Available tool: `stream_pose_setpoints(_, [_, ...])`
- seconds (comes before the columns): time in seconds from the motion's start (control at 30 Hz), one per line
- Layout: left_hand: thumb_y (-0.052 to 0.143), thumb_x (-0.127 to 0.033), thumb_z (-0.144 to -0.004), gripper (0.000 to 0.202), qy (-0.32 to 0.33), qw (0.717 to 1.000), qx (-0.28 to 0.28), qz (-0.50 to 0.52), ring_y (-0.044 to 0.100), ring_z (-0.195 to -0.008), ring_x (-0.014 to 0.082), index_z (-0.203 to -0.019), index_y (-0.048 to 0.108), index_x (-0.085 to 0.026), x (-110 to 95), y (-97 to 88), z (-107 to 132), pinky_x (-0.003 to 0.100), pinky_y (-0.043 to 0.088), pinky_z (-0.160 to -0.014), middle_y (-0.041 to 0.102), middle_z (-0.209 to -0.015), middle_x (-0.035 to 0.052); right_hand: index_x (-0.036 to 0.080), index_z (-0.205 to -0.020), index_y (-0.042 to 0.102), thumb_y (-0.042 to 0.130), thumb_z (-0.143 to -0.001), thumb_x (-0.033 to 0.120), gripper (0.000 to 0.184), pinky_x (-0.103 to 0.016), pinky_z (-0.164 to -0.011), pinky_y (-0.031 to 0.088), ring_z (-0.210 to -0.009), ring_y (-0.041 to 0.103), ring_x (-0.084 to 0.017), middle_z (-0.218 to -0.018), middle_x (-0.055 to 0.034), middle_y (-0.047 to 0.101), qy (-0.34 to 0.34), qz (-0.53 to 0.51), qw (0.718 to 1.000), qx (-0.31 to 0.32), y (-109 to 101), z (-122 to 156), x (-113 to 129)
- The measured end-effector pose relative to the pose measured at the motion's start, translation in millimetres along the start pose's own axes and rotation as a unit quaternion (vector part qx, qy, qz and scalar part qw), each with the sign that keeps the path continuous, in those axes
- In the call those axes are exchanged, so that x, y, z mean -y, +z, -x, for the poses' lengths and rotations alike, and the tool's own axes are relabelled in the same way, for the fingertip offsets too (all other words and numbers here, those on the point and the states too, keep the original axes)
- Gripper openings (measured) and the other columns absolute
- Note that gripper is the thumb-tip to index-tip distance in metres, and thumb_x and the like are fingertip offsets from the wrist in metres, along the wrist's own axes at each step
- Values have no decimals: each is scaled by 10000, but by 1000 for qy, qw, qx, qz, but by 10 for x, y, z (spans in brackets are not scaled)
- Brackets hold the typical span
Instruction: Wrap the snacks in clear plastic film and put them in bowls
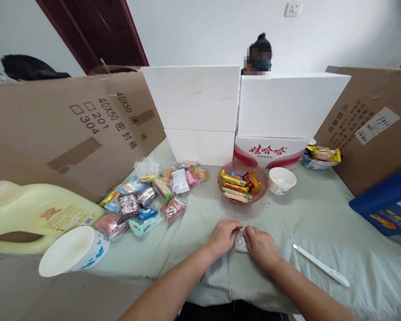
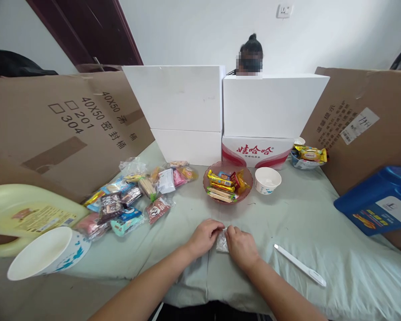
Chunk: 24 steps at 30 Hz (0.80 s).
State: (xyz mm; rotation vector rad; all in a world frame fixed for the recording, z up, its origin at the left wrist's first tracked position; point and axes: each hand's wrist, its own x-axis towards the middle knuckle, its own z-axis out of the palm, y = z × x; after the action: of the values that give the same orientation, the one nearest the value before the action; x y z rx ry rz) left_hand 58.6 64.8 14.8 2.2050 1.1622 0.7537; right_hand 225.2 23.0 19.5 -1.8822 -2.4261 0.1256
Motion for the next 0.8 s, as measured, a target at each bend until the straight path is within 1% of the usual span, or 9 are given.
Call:
stream_pose_setpoints(0.1, [462,-11,-774,253,-46,997,-49,-30,611,-791,163,-837,630,-190,4,9,-54,296,509,-762,653,-826,15,203,-890,501,350,-997,239,188,-252,-550,346,-686,670,-163,-819,-34,680,6,3,1000,-3,4,-7,10])
stream_pose_setpoints(0.2, [420,-11,-770,275,-52,994,-84,-53,596,-825,186,-890,602,-177,-24,10,-23,329,506,-766,619,-882,51,201,-900,502,355,-994,237,178,-255,-538,338,-687,673,-167,-819,-35,682,11,5,1000,-4,-3,-15,26])
stream_pose_setpoints(0.23, [421,-28,-781,265,-20,994,-81,-67,591,-843,197,-915,598,-174,-44,15,10,341,504,-773,612,-912,67,202,-904,503,362,-991,234,169,-255,-535,337,-689,674,-166,-819,-33,682,12,5,1000,-5,-6,-15,33])
stream_pose_setpoints(0.33, [454,-107,-827,183,166,980,-6,-113,580,-869,220,-917,597,-178,-118,54,150,360,499,-790,609,-924,83,206,-901,505,410,-972,209,119,-250,-522,334,-668,671,-152,-807,-19,683,12,3,1000,-4,-11,-12,50])
stream_pose_setpoints(0.4, [491,-155,-844,119,225,964,38,-135,575,-898,234,-891,597,-182,-163,84,242,375,493,-816,618,-914,80,209,-886,509,429,-964,205,112,-249,-514,337,-642,664,-146,-784,-12,680,15,1,1000,-5,-15,-20,37])
stream_pose_setpoints(0.57, [583,-220,-834,71,140,976,47,-160,533,-1040,275,-894,592,-184,-222,70,335,431,462,-881,609,-1023,88,170,-920,554,438,-969,330,204,-278,-558,408,-676,667,-201,-801,-79,677,63,12,997,-42,-88,-90,-172])
stream_pose_setpoints(0.67, [594,-207,-812,117,135,980,38,-144,508,-1108,281,-928,595,-194,-224,54,334,446,440,-929,595,-1107,92,130,-970,598,405,-968,269,237,-352,-729,474,-865,663,-252,-941,-153,676,81,21,994,-75,-138,-67,-277])
stream_pose_setpoints(0.73, [602,-197,-779,166,138,983,27,-120,499,-1131,290,-945,597,-194,-203,72,340,455,432,-951,589,-1147,101,146,-1089,608,408,-960,249,259,-391,-925,441,-1106,587,-259,-1149,-154,644,22,10,995,-93,-119,4,-254])
stream_pose_setpoints(0.8, [576,-161,-741,196,142,987,-2,-80,527,-1094,283,-935,590,-189,-161,104,355,447,441,-950,611,-1094,104,161,-1280,536,428,-957,306,370,-402,-1063,354,-1305,434,-245,-1356,-127,543,-98,-18,990,-99,-46,91,-170])
